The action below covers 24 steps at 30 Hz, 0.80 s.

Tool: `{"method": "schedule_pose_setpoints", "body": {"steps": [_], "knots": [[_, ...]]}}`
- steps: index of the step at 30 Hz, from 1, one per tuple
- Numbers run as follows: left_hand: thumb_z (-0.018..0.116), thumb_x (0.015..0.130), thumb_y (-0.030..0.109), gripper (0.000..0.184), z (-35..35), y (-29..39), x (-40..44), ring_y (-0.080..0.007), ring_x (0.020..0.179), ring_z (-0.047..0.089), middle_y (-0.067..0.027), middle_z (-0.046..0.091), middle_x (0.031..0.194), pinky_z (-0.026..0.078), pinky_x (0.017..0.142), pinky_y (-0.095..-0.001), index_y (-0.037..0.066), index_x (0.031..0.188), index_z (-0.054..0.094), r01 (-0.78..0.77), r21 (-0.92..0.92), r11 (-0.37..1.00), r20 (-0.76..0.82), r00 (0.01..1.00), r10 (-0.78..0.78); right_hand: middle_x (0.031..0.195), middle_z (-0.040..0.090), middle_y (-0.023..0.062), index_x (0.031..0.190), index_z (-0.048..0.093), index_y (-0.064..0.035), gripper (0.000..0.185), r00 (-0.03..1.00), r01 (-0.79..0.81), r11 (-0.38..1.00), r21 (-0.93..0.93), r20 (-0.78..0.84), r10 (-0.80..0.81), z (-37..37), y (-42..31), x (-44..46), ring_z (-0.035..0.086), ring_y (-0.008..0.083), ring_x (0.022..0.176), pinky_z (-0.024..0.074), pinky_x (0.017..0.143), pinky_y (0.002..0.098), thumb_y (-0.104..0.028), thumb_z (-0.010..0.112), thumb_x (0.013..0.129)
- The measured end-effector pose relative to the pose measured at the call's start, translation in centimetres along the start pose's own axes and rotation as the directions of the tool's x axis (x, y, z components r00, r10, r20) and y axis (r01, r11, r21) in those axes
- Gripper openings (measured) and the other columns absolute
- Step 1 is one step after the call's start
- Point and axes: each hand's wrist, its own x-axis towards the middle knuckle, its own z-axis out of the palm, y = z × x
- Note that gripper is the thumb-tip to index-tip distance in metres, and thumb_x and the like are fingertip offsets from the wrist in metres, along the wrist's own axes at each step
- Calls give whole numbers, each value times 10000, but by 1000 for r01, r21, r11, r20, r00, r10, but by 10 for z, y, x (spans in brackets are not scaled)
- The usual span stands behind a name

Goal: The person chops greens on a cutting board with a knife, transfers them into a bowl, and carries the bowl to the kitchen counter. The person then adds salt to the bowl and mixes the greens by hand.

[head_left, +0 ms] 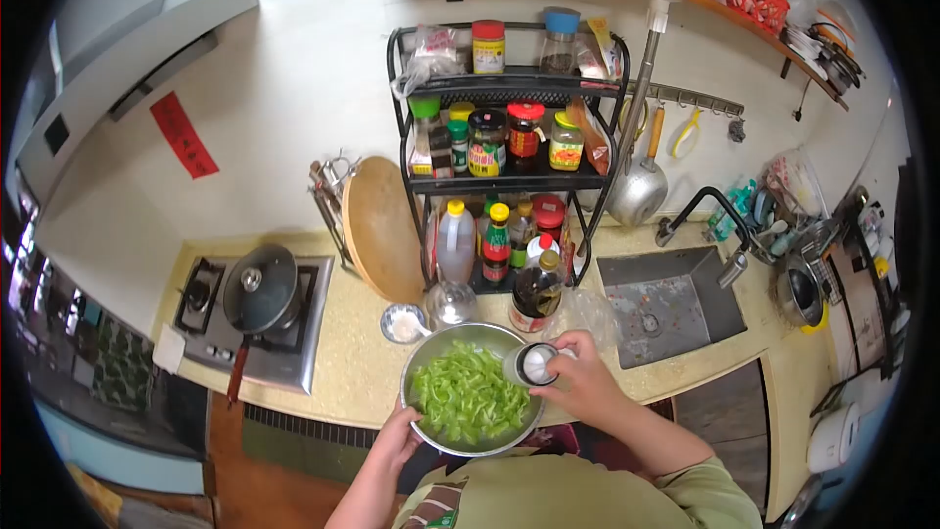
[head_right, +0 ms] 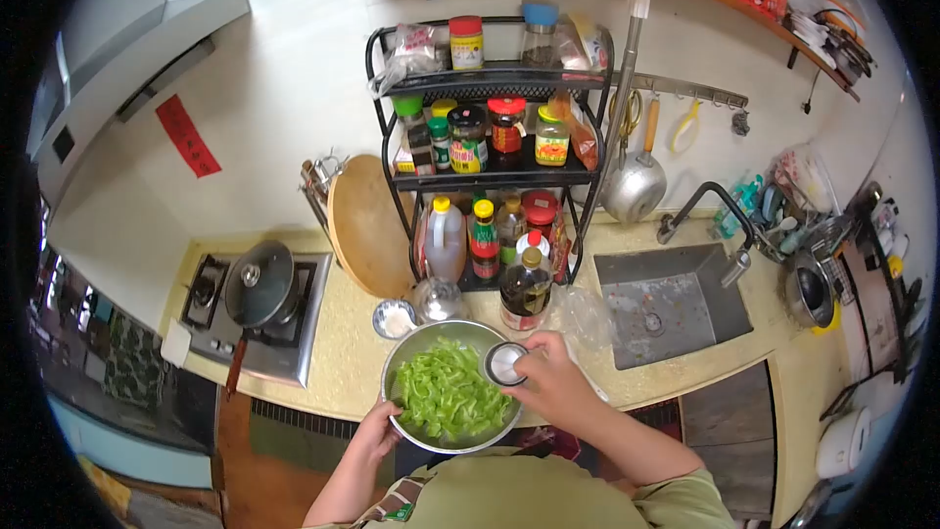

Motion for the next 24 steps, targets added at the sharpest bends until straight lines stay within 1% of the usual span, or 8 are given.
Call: {"method": "schedule_pose_setpoints", "body": {"steps": [3,10,14,17,18,21,22,24], "knots": [[509,869,32,830,9,-42,-11,-288,1208,657,-153,520,1470,643,899,-441,209,1648,283,38,24,999,-58,998,-37,1315,457,173,1045,642,-71,336,995,-54,996,71,84,48,17,19,-31,559,386,1207,512,1002,431,-197,885,850],[478,868,-11,891,30,-120,-5,-247,1094,662,-143,516,1447,642,755,-370,243,1678,206,1,-108,994,-120,993,-14,1235,484,181,1008,620,-55,385,998,-1,995,101,61,-5,39,57,-78,545,369,1143,480,1007,433,-201,918,812],[474,867,-22,894,15,-171,48,-240,1042,662,-127,528,1409,619,699,-342,262,1674,214,-110,-105,988,-69,992,103,1228,481,177,997,611,-50,384,999,-14,994,108,43,9,57,82,-89,544,371,1140,477,1003,432,-186,917,807],[470,869,-26,901,26,-168,60,-234,1061,649,-123,536,1376,620,731,-345,267,1679,207,-112,-164,980,-77,992,100,1216,478,174,986,605,-49,384,999,-28,994,110,22,26,68,92,-90,546,370,1132,476,1000,431,-168,917,796],[447,918,-19,799,24,-167,66,-319,1292,611,-155,490,1509,605,1010,-468,211,1654,237,-121,-107,987,-85,990,112,1213,477,173,982,603,-48,383,999,-39,994,106,14,37,71,93,-89,547,369,1130,477,997,429,-161,916,793],[460,1017,55,693,25,-163,92,-298,1289,612,-152,512,1510,604,985,-444,180,1662,239,-123,-41,992,-125,985,117,1205,476,171,977,599,-48,382,995,-102,988,119,-9,103,77,92,-85,550,364,1124,481,983,420,-149,915,786],[483,1105,182,606,29,-161,98,-289,1280,619,-159,546,1491,571,1025,-435,145,1664,253,-202,24,979,-126,971,203,1203,476,170,975,599,-48,382,991,-129,983,129,-14,132,77,91,-82,551,362,1122,483,978,416,-147,915,784],[514,1119,256,608,30,-151,111,-294,1287,615,-166,560,1487,542,1056,-444,128,1661,270,-220,226,949,-170,950,261,1206,478,169,974,599,-50,384,990,-132,988,85,-45,137,79,92,-78,554,358,1126,487,967,412,-151,917,783]]}}
